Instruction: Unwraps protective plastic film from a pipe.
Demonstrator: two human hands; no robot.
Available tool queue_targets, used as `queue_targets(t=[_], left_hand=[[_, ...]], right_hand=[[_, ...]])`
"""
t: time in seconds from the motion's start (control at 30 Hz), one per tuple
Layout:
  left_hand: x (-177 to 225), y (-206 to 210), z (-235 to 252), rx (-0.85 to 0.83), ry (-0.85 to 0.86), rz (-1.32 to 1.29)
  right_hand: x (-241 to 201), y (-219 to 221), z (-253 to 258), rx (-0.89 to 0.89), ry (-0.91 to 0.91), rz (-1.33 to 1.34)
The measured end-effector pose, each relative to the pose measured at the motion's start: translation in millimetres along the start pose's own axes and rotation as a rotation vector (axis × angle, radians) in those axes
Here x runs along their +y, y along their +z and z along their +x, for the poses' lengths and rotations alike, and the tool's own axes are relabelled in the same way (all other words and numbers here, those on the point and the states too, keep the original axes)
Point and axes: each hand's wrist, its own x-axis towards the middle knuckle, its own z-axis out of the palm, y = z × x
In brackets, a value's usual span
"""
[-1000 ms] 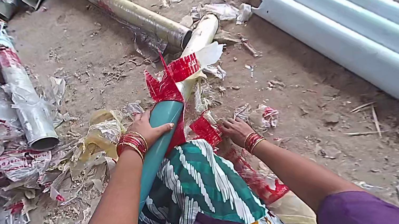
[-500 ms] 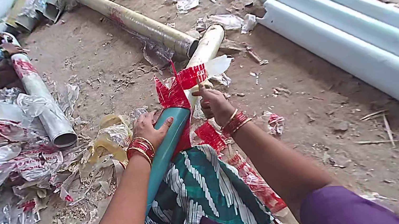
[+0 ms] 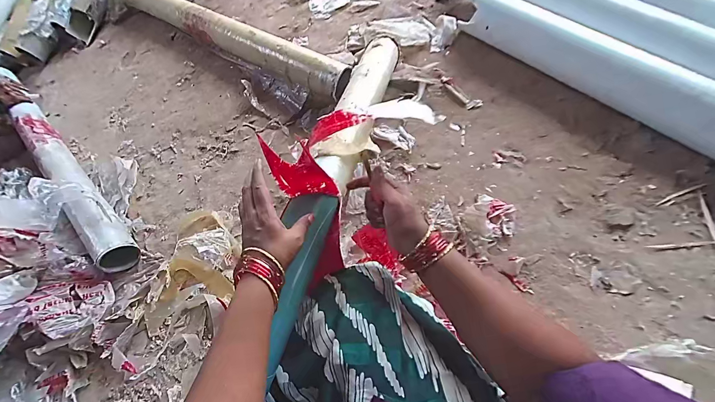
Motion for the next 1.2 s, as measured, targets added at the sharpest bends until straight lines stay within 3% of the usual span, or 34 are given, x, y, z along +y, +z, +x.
queue_targets(t=[0.1, 0.2, 0.33, 0.4, 0.67, 0.83, 0.97, 1.1, 1.2], left_hand=[[12, 6, 9, 0.103, 0.379, 0.247], [26, 9, 32, -0.054, 0.568, 0.438], [41, 8, 71, -0.425, 0.221, 0.531], [35, 8, 80, -0.478, 0.172, 0.513], [39, 7, 74, -0.409, 0.38, 0.56], [6, 29, 54, -0.019, 0.498, 0.325], [4, 33, 46, 0.006, 0.446, 0.284], [10, 33, 42, 0.021, 0.345, 0.274], [14, 36, 38, 0.042, 0.322, 0.27]], right_hand=[[7, -14, -16, 0.123, 0.127, -0.318], [8, -16, -17, 0.08, 0.172, -0.353], [4, 0, 4, 0.16, 0.197, -0.293], [-4, 11, 14, 0.189, 0.242, -0.26], [3, 37, 11, 0.136, 0.251, -0.26], [10, 36, 14, 0.188, 0.223, -0.342], [26, 42, 25, 0.25, 0.183, -0.23], [35, 51, 14, 0.228, 0.187, 0.059], [37, 50, 25, 0.234, 0.185, -0.095]])
